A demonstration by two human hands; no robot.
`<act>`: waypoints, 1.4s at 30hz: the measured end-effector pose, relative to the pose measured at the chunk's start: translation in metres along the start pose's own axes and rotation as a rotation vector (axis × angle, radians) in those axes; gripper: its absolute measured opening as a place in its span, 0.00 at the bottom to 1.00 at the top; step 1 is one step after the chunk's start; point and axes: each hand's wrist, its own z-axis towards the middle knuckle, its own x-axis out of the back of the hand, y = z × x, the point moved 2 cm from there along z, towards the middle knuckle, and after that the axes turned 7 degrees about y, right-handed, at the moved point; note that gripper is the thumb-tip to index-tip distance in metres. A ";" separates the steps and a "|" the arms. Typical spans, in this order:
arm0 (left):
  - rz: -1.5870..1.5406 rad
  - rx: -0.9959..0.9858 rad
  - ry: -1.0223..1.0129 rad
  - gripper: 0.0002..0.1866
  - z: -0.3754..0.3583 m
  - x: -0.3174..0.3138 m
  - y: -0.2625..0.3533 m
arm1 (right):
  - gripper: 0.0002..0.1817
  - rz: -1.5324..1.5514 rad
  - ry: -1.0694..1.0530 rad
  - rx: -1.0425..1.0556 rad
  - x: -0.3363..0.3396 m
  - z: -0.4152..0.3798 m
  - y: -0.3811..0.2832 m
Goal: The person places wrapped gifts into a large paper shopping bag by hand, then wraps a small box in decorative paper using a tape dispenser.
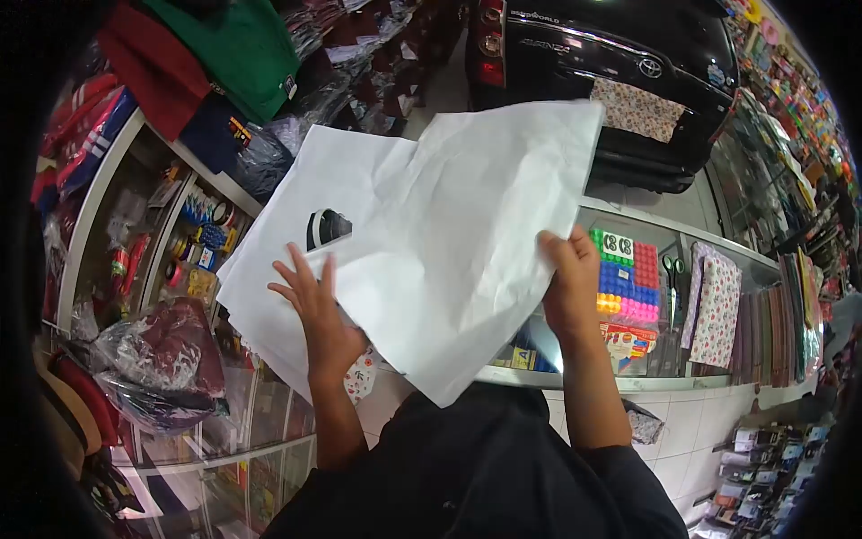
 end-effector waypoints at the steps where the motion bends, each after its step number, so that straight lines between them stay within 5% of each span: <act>1: -0.004 -0.006 -0.005 0.49 0.000 0.000 0.000 | 0.13 -0.142 -0.012 0.006 0.003 -0.006 0.005; 3: 0.038 -0.214 -0.051 0.21 -0.001 -0.001 0.001 | 0.15 -0.514 -0.074 0.029 0.026 -0.004 0.027; 6: -0.287 0.034 0.004 0.13 -0.003 -0.005 0.004 | 0.16 -0.450 -0.174 -0.021 0.037 -0.016 0.056; 10: -0.198 0.066 0.124 0.15 -0.009 0.001 -0.002 | 0.18 -0.558 -0.087 0.089 0.060 -0.023 0.081; 12: -0.213 0.126 0.137 0.15 -0.010 0.007 -0.003 | 0.29 -0.786 -0.231 0.281 0.051 -0.029 0.086; 13: -0.198 0.093 0.163 0.15 -0.008 0.009 -0.004 | 0.49 -0.926 -0.445 0.354 0.046 -0.027 0.084; 14: -0.184 0.059 0.190 0.16 -0.006 0.011 -0.004 | 0.56 -1.115 -0.620 0.324 0.044 -0.026 0.086; 16: -0.178 0.042 0.178 0.16 -0.004 0.013 -0.005 | 0.59 -1.284 -0.582 0.453 0.026 -0.042 0.073; 19: -0.188 0.084 0.158 0.16 -0.007 0.013 -0.003 | 0.60 -1.318 -0.592 0.629 0.025 -0.043 0.073; 22: -0.209 0.063 0.152 0.17 -0.008 0.013 -0.004 | 0.60 -1.320 -0.609 0.499 0.027 -0.040 0.076; 27: -0.220 0.048 0.128 0.17 -0.009 0.012 -0.004 | 0.41 -1.299 -0.531 0.513 0.027 -0.041 0.085; 32: -0.228 0.061 0.099 0.17 -0.007 0.012 0.000 | 0.37 -1.196 -0.503 0.571 0.039 -0.042 0.084; 35: -0.238 0.127 0.068 0.15 -0.003 0.015 0.010 | 0.37 -1.110 -0.514 0.468 0.046 -0.049 0.056; 37: -0.207 0.216 -0.022 0.14 -0.002 0.014 0.012 | 0.37 -1.229 -0.547 0.068 0.050 -0.055 0.025; 42: -0.220 0.223 -0.133 0.11 0.005 0.015 0.038 | 0.38 -1.145 -0.542 0.209 0.101 -0.065 -0.011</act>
